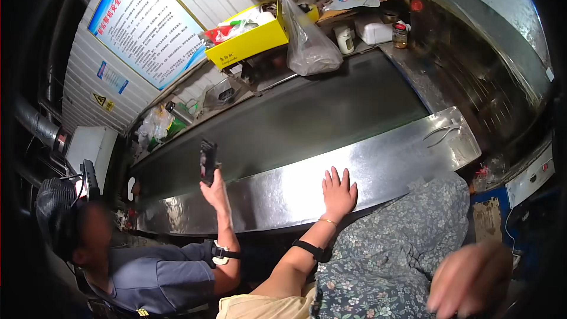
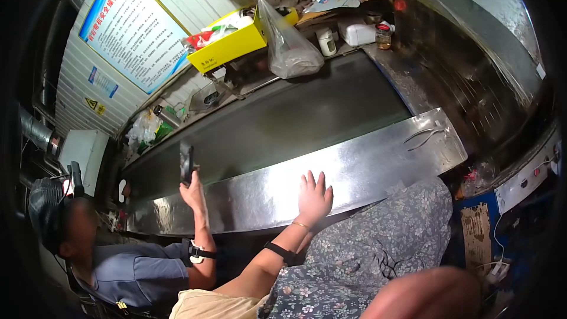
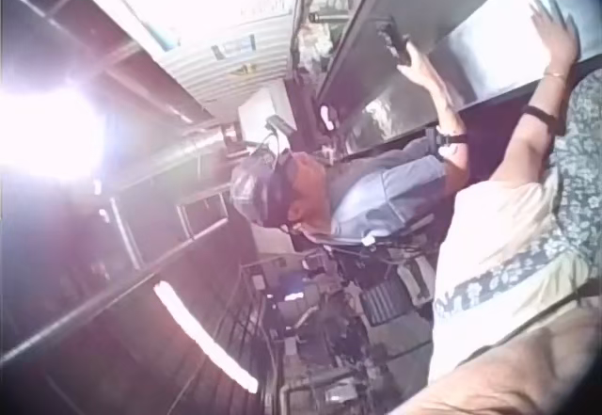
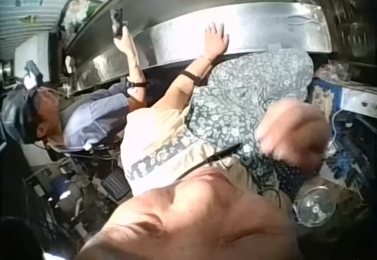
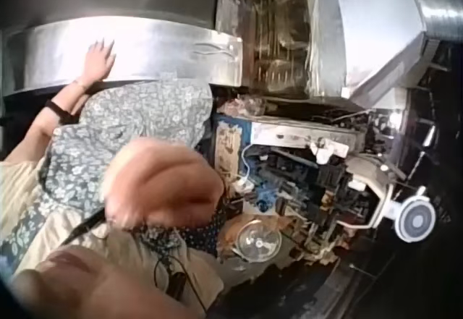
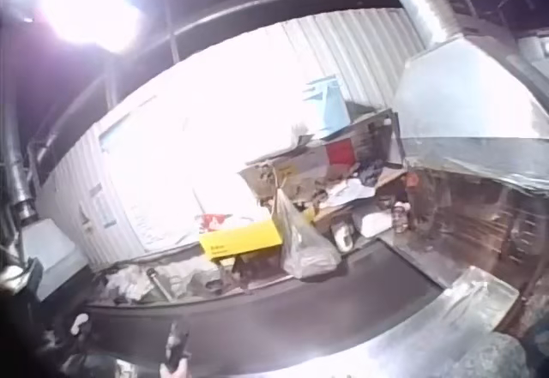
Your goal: Operate a shoe-lasting machine to shape and press footwear components.
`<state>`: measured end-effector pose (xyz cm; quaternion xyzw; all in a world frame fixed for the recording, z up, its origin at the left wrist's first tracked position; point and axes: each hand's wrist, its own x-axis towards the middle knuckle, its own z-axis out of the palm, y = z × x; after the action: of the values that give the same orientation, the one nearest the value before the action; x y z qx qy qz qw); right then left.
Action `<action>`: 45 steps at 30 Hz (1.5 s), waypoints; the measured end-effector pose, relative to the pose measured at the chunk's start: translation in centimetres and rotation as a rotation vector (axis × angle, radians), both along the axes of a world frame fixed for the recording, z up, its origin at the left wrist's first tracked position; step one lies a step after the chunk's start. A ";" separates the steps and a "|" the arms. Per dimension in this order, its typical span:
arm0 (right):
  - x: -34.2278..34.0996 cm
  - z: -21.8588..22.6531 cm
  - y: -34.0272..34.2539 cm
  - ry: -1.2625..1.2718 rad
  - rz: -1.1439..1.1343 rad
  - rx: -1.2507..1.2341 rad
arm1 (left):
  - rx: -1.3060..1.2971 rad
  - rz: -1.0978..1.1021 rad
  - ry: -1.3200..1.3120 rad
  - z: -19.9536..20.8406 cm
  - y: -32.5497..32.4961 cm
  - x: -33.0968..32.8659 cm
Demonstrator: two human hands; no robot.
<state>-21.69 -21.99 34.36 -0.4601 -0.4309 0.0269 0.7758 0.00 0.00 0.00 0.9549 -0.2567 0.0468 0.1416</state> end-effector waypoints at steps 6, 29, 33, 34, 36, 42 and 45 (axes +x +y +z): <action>3.0 4.4 7.0 0.117 0.129 0.457 | -0.011 0.027 0.021 -0.5 0.0 0.4; 9.7 3.9 7.9 0.138 0.583 0.463 | 0.040 0.042 -0.012 0.0 -0.3 0.0; 8.3 6.9 11.0 0.208 0.051 0.569 | 0.041 0.052 -0.027 0.1 -0.4 0.0; 5.7 7.6 13.3 0.304 -0.266 0.684 | 0.065 0.049 -0.001 0.1 -0.5 0.0; 3.6 7.8 13.3 0.423 -0.402 0.605 | 0.040 0.052 -0.014 0.2 -0.5 0.1; 4.3 5.1 8.6 0.118 -0.022 0.494 | 0.106 0.015 0.020 0.1 -0.7 0.4; 4.0 4.9 8.0 0.078 -0.007 0.483 | 0.043 0.008 -0.004 0.1 -0.7 0.2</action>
<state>-17.65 -13.96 39.26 -0.2612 -0.3931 -0.0621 0.8794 0.20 -0.69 0.10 0.9587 -0.2540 0.0438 0.1201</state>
